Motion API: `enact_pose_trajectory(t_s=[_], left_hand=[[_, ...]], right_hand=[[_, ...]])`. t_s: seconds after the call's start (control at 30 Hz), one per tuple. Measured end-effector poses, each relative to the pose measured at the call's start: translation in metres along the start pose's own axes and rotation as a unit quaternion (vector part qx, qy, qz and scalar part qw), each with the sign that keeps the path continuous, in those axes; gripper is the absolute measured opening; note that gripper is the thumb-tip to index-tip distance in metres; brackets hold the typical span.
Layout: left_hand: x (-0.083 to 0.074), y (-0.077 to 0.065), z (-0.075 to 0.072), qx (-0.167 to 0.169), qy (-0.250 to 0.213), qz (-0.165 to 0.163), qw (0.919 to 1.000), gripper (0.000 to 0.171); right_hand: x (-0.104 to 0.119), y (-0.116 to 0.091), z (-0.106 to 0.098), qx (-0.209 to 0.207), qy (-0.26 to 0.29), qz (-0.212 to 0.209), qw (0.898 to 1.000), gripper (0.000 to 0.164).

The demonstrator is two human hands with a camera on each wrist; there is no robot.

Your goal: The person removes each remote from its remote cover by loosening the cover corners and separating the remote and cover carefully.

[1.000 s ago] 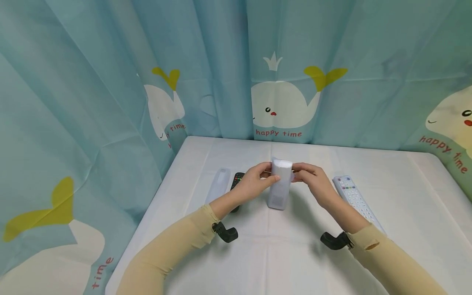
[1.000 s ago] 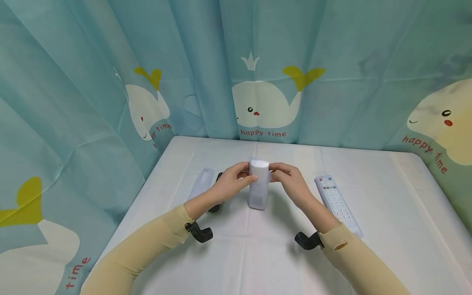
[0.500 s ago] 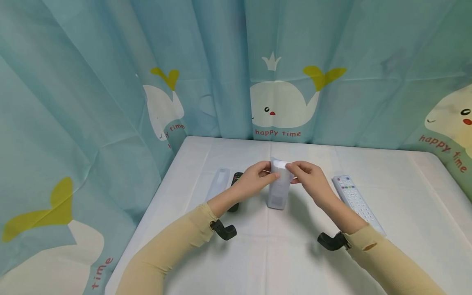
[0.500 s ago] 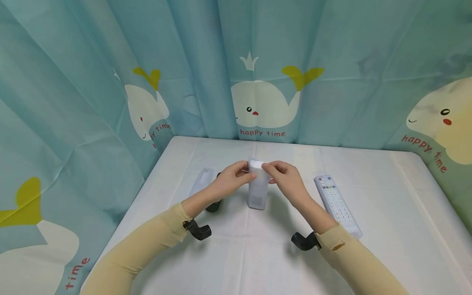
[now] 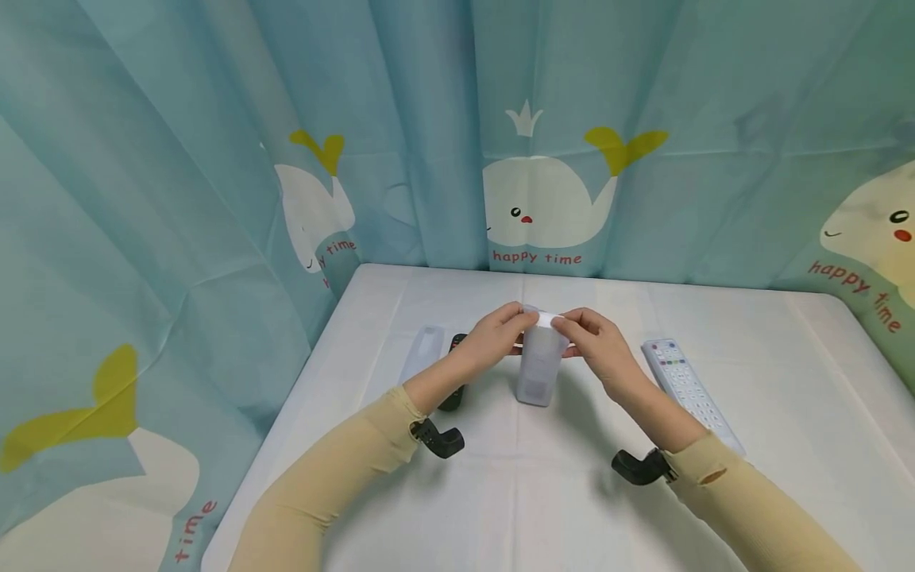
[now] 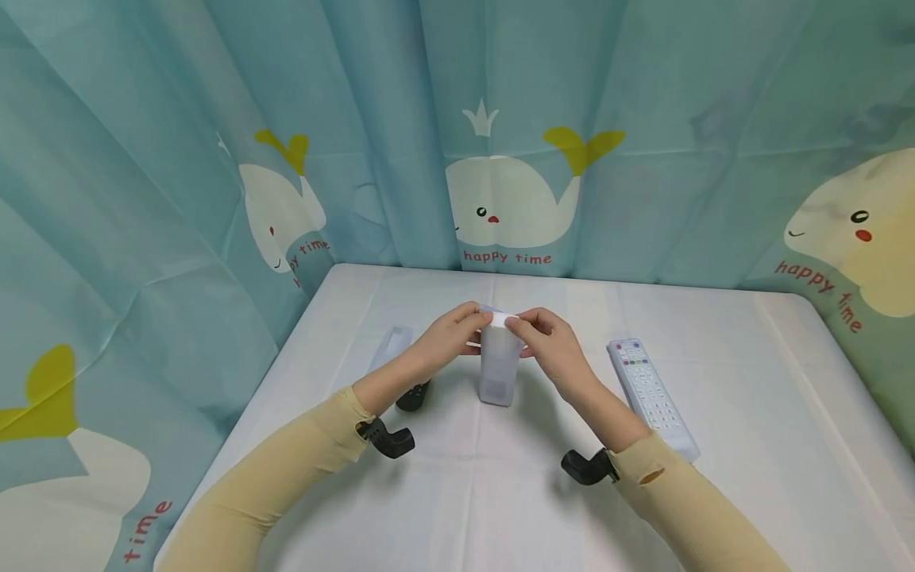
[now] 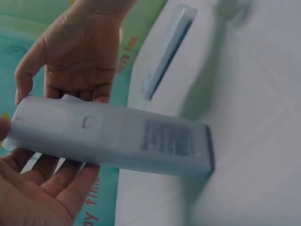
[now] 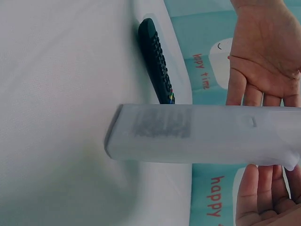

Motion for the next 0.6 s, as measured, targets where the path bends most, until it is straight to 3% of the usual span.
enact_pose_trajectory(t_s=[0.37, 0.6], left_hand=[[-0.0037, 0.0016, -0.0029, -0.011, 0.006, -0.034, 0.9994, 0.04], [-0.0022, 0.0033, -0.0065, -0.021, -0.018, -0.069, 0.9972, 0.043]], right_hand=[[0.001, -0.0006, 0.0004, 0.001, 0.004, 0.009, 1.0, 0.041], [0.0023, -0.0017, 0.0008, 0.005, 0.008, 0.012, 1.0, 0.042]])
Point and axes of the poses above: each hand's wrist, its own y-axis towards the middle knuckle, its own z-axis out of the palm, x = y × z, the point moved 3 cm from there along y, towards the middle knuckle, and after that the axes turned 3 degrees about x, right-handed, at the moved point
